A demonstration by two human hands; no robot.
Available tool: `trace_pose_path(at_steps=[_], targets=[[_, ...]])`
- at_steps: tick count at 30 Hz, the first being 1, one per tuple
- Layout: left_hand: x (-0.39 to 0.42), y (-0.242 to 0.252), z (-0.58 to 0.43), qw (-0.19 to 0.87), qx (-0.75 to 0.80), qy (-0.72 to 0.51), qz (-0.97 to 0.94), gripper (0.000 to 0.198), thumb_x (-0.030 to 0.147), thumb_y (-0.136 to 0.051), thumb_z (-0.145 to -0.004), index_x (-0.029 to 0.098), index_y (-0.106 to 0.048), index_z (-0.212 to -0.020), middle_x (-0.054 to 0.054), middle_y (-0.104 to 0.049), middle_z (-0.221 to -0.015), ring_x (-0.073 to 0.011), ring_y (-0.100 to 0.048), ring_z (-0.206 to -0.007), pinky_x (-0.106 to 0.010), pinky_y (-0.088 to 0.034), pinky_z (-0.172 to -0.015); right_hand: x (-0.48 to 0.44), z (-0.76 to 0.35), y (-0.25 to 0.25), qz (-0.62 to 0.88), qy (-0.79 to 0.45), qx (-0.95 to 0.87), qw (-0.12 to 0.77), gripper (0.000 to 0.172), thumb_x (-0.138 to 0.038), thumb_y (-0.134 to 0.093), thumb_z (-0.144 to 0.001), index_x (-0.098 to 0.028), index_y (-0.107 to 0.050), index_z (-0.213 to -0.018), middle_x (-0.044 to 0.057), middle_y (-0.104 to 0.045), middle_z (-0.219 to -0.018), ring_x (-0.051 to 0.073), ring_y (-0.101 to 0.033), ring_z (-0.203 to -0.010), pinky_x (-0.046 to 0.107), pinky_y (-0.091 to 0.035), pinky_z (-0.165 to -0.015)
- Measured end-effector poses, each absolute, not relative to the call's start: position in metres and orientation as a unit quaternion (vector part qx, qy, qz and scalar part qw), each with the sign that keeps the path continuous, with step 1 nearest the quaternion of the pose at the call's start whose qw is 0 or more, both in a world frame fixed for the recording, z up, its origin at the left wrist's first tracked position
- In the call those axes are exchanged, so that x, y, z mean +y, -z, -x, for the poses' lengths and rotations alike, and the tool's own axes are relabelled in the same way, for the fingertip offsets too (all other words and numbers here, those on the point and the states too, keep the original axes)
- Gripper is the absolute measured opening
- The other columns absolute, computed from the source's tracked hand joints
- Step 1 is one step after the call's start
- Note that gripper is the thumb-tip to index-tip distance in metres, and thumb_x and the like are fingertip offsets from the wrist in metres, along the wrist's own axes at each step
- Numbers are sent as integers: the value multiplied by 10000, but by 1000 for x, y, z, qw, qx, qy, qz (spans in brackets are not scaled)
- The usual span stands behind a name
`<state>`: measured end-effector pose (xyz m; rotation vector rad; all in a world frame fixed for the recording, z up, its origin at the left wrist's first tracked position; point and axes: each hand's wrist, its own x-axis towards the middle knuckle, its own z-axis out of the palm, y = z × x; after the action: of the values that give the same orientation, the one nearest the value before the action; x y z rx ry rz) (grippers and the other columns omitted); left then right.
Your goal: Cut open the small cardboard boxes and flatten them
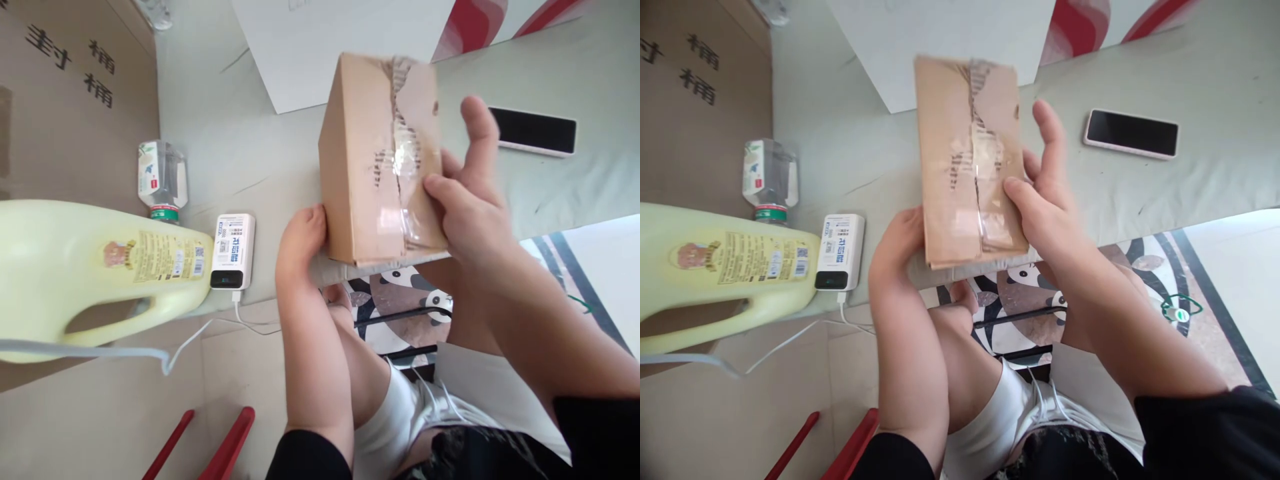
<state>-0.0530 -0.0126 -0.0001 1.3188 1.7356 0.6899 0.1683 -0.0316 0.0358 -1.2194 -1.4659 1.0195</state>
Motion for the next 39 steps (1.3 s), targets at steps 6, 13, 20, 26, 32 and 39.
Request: trace_pose_path(at_steps=[6,13,20,26,32,39], targets=[[-5,-10,49,403,536,-545,-504,425,573,-512,-926,303,-549,-1253,-54,-619,-1392,-235,-599,-1301,-395,-488,-1111,-39,-159,-36,491,-414,-650,405,199,-365,-533,-973,-279,-617,-1133,4,-470,-1562,260,-445,-1470,445,-510,-1128],[-8,-15,55,394,408,-583,-582,229,432,-637,-906,230,-746,-920,-27,-505,-1528,-284,-386,-1504,-451,-327,-1278,-40,-166,-15,502,-361,-667,416,365,-445,-412,-1016,-295,-559,-1315,42,-577,-1444,245,-570,-1333,491,-499,-1122],[-13,-22,54,401,445,-576,-556,158,186,-574,-878,246,-719,-889,16,-551,-1486,-234,-381,-1516,-406,-347,-1267,-39,-216,21,744,-139,-637,143,590,-387,-615,-852,-198,-590,-1411,198,-444,-1545,487,-389,-1448,732,-342,-1129],[-11,-23,52,406,450,-581,-544,205,147,-557,-818,262,-717,-872,45,-567,-1467,-191,-401,-1498,-347,-365,-1259,-58,-237,25,713,-111,-677,147,298,-311,-542,-863,-251,-675,-1123,164,-668,-1119,328,-656,-909,574,-529,-831],[-10,-21,51,397,451,-586,-543,194,169,-566,-775,279,-707,-848,44,-582,-1450,-189,-415,-1489,-356,-378,-1250,-74,-228,-11,593,-473,-549,351,401,-131,-491,-769,-301,-593,-1117,-3,-656,-708,142,-548,-451,303,-398,-409],[-8,-23,46,374,480,-575,-547,129,303,-577,-877,277,-661,-784,41,-589,-1423,-251,-389,-1508,-457,-365,-1265,-73,-184,-46,445,-466,-509,572,256,-155,-667,-765,-260,-602,-988,-7,-693,-720,134,-611,-493,267,-413,-397]])
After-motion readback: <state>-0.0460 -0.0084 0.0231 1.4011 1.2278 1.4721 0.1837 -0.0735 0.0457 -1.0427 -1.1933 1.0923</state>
